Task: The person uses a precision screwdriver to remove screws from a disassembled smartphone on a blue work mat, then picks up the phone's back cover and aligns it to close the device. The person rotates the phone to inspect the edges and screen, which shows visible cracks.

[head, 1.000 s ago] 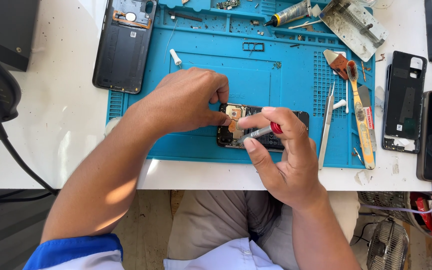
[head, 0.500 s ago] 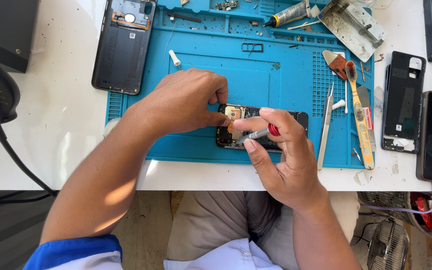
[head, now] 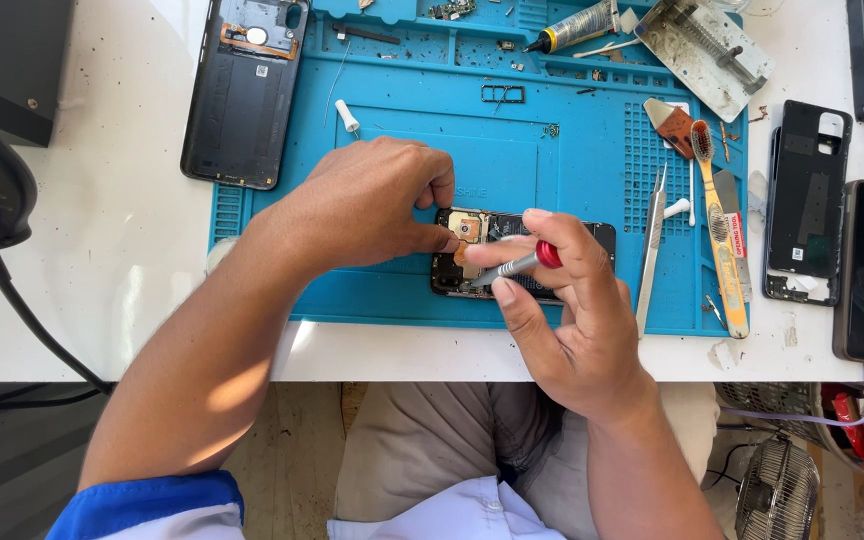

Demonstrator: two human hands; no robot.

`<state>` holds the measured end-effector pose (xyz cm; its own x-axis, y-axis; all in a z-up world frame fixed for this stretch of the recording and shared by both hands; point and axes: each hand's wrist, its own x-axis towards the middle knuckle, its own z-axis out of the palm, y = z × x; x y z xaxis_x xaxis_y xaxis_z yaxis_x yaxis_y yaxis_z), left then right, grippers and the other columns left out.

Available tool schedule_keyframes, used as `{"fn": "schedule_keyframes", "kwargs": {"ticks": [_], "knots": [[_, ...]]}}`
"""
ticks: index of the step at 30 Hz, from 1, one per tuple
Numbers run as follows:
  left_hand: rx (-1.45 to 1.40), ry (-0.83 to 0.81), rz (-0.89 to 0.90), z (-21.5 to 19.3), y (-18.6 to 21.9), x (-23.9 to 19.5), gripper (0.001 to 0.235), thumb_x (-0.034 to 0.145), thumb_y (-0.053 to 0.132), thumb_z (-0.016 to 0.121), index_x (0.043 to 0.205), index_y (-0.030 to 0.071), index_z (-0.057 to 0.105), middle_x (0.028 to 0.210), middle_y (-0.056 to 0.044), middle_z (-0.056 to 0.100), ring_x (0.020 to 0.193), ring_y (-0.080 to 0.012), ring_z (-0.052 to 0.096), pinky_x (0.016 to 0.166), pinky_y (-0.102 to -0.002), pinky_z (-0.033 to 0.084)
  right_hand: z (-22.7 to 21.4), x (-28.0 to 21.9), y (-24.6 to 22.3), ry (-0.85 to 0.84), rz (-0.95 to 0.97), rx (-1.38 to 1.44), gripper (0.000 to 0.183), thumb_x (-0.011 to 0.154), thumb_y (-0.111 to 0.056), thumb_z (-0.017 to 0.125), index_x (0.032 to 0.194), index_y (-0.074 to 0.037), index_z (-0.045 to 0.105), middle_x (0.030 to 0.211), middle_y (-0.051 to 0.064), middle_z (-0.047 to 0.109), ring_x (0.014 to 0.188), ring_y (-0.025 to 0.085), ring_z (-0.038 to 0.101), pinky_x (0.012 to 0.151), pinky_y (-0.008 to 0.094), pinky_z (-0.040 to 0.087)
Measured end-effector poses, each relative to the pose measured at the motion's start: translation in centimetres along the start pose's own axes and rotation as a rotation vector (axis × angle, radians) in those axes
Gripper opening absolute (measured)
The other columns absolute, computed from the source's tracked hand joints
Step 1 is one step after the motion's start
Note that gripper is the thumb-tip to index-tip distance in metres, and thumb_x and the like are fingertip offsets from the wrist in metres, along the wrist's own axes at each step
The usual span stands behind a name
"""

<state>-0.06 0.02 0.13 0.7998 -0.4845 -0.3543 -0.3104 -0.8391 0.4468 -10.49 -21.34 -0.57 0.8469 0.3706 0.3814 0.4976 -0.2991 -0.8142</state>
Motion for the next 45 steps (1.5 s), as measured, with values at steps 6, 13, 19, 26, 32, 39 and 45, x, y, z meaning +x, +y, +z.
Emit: {"fn": "schedule_keyframes", "kwargs": {"ticks": [6, 13, 19, 26, 32, 39, 45], "knots": [[0.006, 0.009, 0.004, 0.1, -0.1, 0.1, 0.037, 0.082, 0.046, 0.085, 0.104, 0.022, 0.068, 0.106, 0.000, 0.071, 0.095, -0.0281, 0.064, 0.065, -0.048, 0.047, 0.0, -0.7, 2.3, 0.117, -0.086, -0.237, 0.053, 0.098, -0.012, 0.078, 0.134, -0.007, 0.040, 0.118, 0.018, 0.066, 0.095, 0.025, 0.082, 0.082, 0.031, 0.065], [0.006, 0.017, 0.018, 0.3, -0.2, 0.1, 0.036, 0.082, 0.044, 0.085, 0.104, 0.021, 0.068, 0.105, 0.000, 0.070, 0.094, -0.0278, 0.064, 0.063, -0.047, 0.047, -0.4, 0.3, 0.3, -0.010, -0.065, -0.085, 0.044, 0.106, -0.017, 0.062, 0.142, -0.008, 0.036, 0.130, 0.017, 0.071, 0.125, 0.032, 0.073, 0.114, 0.045, 0.057], [0.016, 0.030, 0.036, 0.2, -0.2, -0.1, 0.036, 0.083, 0.045, 0.084, 0.102, 0.021, 0.068, 0.103, -0.001, 0.070, 0.092, -0.0291, 0.064, 0.062, -0.048, 0.046, -0.1, -0.2, 2.0, 0.070, -0.093, -0.151, 0.047, 0.100, -0.010, 0.073, 0.136, -0.005, 0.043, 0.106, 0.015, 0.077, 0.101, 0.025, 0.080, 0.098, 0.038, 0.063], [0.021, 0.026, 0.034, 0.2, -0.1, -0.1, 0.032, 0.083, 0.042, 0.083, 0.102, 0.021, 0.067, 0.102, 0.001, 0.071, 0.095, -0.0272, 0.063, 0.067, -0.046, 0.047, -0.3, 0.4, 0.7, 0.011, -0.210, -0.237, 0.035, 0.106, -0.017, 0.061, 0.134, -0.007, 0.044, 0.118, 0.011, 0.074, 0.112, 0.032, 0.072, 0.105, 0.049, 0.053], [0.032, 0.029, 0.022, 0.1, 0.1, 0.0, 0.033, 0.083, 0.044, 0.082, 0.102, 0.021, 0.069, 0.098, 0.003, 0.070, 0.090, -0.0237, 0.064, 0.067, -0.043, 0.047, 0.2, -0.1, 1.7, 0.014, -0.235, -0.307, 0.042, 0.105, -0.005, 0.070, 0.136, -0.010, 0.042, 0.108, 0.007, 0.075, 0.095, 0.024, 0.075, 0.105, 0.051, 0.052], [0.058, 0.078, 0.047, 0.4, 0.3, 0.1, 0.026, 0.086, 0.042, 0.076, 0.100, 0.021, 0.069, 0.095, 0.004, 0.070, 0.085, -0.0227, 0.065, 0.065, -0.044, 0.048, -0.3, 0.6, 0.3, -0.010, -0.208, -0.127, 0.027, 0.107, -0.006, 0.056, 0.132, -0.004, 0.047, 0.125, 0.013, 0.068, 0.104, 0.033, 0.070, 0.104, 0.052, 0.054], [0.055, 0.190, 0.083, 0.8, 1.0, 0.4, 0.036, 0.094, 0.053, 0.068, 0.082, 0.019, 0.066, 0.081, -0.001, 0.069, 0.071, -0.0285, 0.062, 0.055, -0.045, 0.041, 0.7, -0.1, 1.3, 0.021, -0.265, -0.183, 0.039, 0.104, 0.010, 0.057, 0.138, -0.004, 0.042, 0.106, 0.009, 0.071, 0.091, 0.030, 0.070, 0.099, 0.052, 0.054]]}}
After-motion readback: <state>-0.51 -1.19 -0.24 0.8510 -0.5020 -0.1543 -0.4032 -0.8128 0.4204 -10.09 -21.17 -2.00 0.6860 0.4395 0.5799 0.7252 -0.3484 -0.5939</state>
